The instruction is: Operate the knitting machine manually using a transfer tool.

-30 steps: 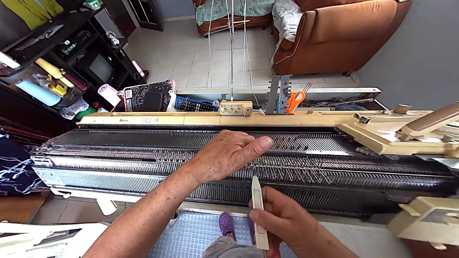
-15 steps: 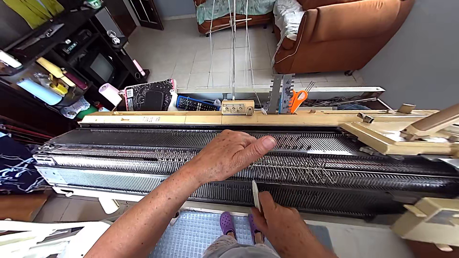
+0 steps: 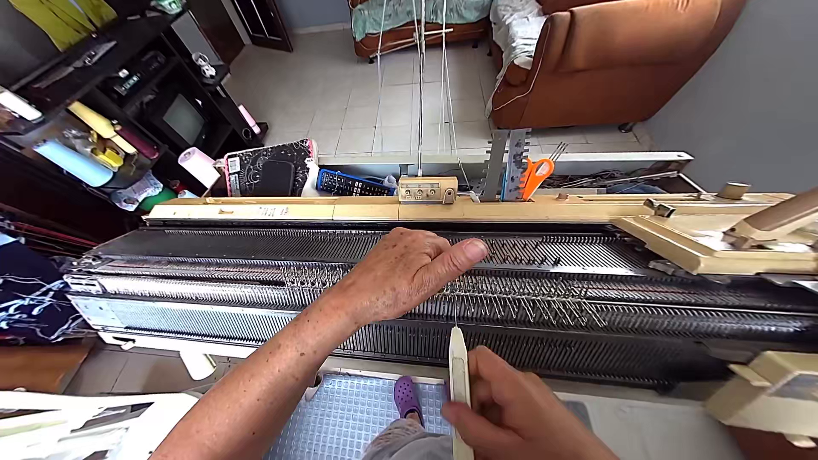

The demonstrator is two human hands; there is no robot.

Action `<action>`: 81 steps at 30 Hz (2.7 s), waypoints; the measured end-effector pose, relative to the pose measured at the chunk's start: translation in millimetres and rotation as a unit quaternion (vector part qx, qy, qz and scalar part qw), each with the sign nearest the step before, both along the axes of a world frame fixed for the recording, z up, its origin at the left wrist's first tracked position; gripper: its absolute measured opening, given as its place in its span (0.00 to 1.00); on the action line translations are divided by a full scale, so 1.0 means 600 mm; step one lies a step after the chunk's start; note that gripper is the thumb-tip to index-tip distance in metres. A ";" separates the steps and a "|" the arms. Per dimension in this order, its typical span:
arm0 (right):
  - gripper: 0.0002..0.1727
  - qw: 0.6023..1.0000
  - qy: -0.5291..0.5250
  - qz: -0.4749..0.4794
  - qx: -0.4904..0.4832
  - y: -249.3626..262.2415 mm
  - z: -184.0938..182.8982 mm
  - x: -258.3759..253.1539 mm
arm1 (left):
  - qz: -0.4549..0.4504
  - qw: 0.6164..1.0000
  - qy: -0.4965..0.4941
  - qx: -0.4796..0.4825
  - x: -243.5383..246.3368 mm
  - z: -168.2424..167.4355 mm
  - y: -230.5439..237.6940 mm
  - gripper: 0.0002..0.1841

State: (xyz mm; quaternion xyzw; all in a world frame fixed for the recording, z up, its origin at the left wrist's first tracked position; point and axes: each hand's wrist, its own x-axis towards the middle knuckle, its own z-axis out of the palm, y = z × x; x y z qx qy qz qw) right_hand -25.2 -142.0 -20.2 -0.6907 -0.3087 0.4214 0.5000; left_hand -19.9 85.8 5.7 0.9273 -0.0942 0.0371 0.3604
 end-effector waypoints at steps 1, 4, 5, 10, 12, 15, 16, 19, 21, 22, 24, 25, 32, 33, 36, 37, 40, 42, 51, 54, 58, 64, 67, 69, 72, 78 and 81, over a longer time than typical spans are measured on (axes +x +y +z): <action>0.13 0.994 -0.087 0.019 -0.067 0.003 -0.016 0.003 | -0.004 1.000 -0.007 -0.003 0.001 -0.001 0.001 0.38; 0.17 0.941 -0.253 0.063 -0.218 0.018 -0.031 0.003 | -0.035 0.999 -0.018 -0.018 0.005 -0.007 0.010 0.37; 0.15 0.920 -0.335 0.038 -0.201 0.018 -0.043 -0.004 | -0.044 0.999 -0.023 -0.020 0.006 -0.009 0.012 0.36; 0.10 0.884 -0.456 -0.076 -0.063 0.017 -0.098 -0.012 | -0.045 0.998 -0.016 -0.027 0.007 -0.008 0.013 0.35; 0.11 0.972 -0.229 -0.048 -0.040 0.016 -0.075 -0.003 | -0.043 0.999 -0.014 -0.026 0.007 -0.008 0.013 0.34; 0.07 0.997 0.054 -0.018 -0.049 0.021 -0.030 0.018 | -0.039 0.999 -0.012 -0.024 0.006 -0.008 0.012 0.34; 0.08 0.996 0.036 -0.006 -0.081 0.022 -0.024 0.021 | -0.038 0.999 -0.011 -0.026 0.006 -0.007 0.012 0.34; 0.16 0.969 -0.116 0.055 -0.211 0.025 -0.014 0.018 | -0.037 0.999 -0.008 -0.027 0.005 -0.006 0.011 0.34; 0.19 0.940 -0.158 0.100 -0.285 0.032 -0.006 0.014 | -0.038 0.999 -0.007 -0.022 0.005 -0.006 0.012 0.36; 0.19 0.931 -0.187 0.102 -0.296 0.033 -0.006 0.009 | -0.039 0.999 -0.006 -0.020 0.005 -0.006 0.012 0.36; 0.16 0.918 -0.307 0.050 -0.245 0.027 -0.023 -0.006 | -0.041 0.999 -0.010 -0.021 0.006 -0.007 0.013 0.36; 0.14 0.903 -0.380 0.005 -0.199 0.023 -0.041 -0.013 | -0.042 0.999 -0.011 -0.022 0.006 -0.007 0.012 0.36; 0.07 0.998 0.044 -0.035 -0.016 0.022 -0.034 0.015 | -0.027 0.999 0.012 -0.015 0.004 -0.003 0.010 0.35; 0.06 0.986 0.161 -0.038 0.009 0.022 -0.022 0.022 | -0.023 1.000 0.012 -0.009 0.003 -0.002 0.010 0.35; 0.05 0.963 0.261 -0.043 0.051 0.015 0.012 0.018 | -0.011 1.000 0.008 0.009 0.000 -0.001 0.007 0.35; 0.06 0.971 0.232 -0.027 0.051 0.010 0.025 0.009 | -0.009 1.000 0.005 0.012 -0.001 -0.001 0.007 0.35; 0.08 0.997 0.071 0.012 0.011 0.001 0.024 -0.008 | -0.017 1.000 -0.009 0.019 -0.001 -0.004 0.008 0.35; 0.14 0.990 -0.103 0.036 -0.088 0.008 -0.010 -0.003 | -0.032 0.999 -0.010 0.008 0.000 -0.006 0.011 0.36; 0.11 0.877 -0.469 -0.063 -0.086 0.030 -0.086 -0.016 | -0.060 0.997 -0.023 -0.030 0.001 -0.010 0.019 0.33; 0.11 0.978 -0.200 -0.042 -0.034 0.030 -0.064 -0.007 | -0.055 0.998 -0.014 -0.033 -0.001 -0.008 0.020 0.33; 0.05 0.958 0.268 -0.062 0.076 0.039 -0.018 0.020 | -0.045 0.998 0.001 -0.033 -0.003 -0.004 0.022 0.33; 0.03 0.920 0.369 -0.078 0.111 0.037 0.001 0.027 | -0.037 0.999 -0.005 -0.023 0.000 -0.007 0.020 0.32; 0.07 0.960 0.263 -0.006 0.091 0.018 0.030 0.004 | -0.020 1.000 -0.004 -0.003 -0.004 -0.004 0.019 0.34; 0.08 0.995 0.096 0.014 0.034 0.015 0.011 0.002 | -0.017 1.000 -0.005 0.003 -0.004 -0.005 0.019 0.35; 0.15 0.977 -0.128 0.063 -0.159 0.029 -0.025 0.008 | -0.031 0.999 -0.009 -0.008 -0.002 -0.006 0.026 0.35; 0.11 0.875 -0.472 -0.040 -0.104 0.036 -0.082 -0.017 | -0.057 0.998 -0.001 -0.031 -0.002 -0.006 0.033 0.36; 0.11 0.959 -0.276 -0.046 -0.043 0.039 -0.074 -0.007 | -0.057 0.998 0.000 -0.033 -0.003 -0.007 0.033 0.35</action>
